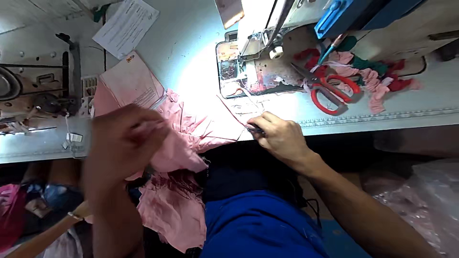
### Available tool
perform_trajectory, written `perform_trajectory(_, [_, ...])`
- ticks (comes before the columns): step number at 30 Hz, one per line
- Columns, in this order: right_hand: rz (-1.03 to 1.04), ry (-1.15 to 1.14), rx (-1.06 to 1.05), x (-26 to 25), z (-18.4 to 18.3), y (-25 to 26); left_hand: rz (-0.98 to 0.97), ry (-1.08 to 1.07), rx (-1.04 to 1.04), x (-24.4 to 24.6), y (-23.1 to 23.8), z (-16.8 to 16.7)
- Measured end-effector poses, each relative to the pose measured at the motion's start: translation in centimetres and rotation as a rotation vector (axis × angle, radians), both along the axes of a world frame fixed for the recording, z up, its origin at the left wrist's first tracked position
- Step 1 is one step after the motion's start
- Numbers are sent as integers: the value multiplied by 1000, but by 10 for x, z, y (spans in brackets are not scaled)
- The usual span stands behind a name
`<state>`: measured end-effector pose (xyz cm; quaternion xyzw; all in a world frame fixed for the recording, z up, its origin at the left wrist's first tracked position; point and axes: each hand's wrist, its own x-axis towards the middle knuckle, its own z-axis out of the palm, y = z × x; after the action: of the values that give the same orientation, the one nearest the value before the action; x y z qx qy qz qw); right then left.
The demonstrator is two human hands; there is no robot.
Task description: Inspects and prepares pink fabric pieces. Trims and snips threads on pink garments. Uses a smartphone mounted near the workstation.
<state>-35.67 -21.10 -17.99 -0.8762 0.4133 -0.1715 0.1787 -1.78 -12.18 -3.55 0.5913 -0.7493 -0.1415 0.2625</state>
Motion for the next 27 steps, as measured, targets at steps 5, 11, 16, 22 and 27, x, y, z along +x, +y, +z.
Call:
perform_trajectory(5, [-299,129,-1,-51,8,-1,-18,-73,127,-12,-43,-101])
perform_trajectory(11, [-279,-19,-26,0,28,15,27,14,143,-2,-44,-95])
perform_trajectory(16, [-102,68,129,70,12,5,256,-191,347,10,-65,-109])
perform_trajectory(22, [-22,29,21,55,15,-9,224,-200,264,9,-48,-85])
perform_trajectory(27, [-167,-76,-181,75,20,-29,432,-211,-95,32,-9,-20])
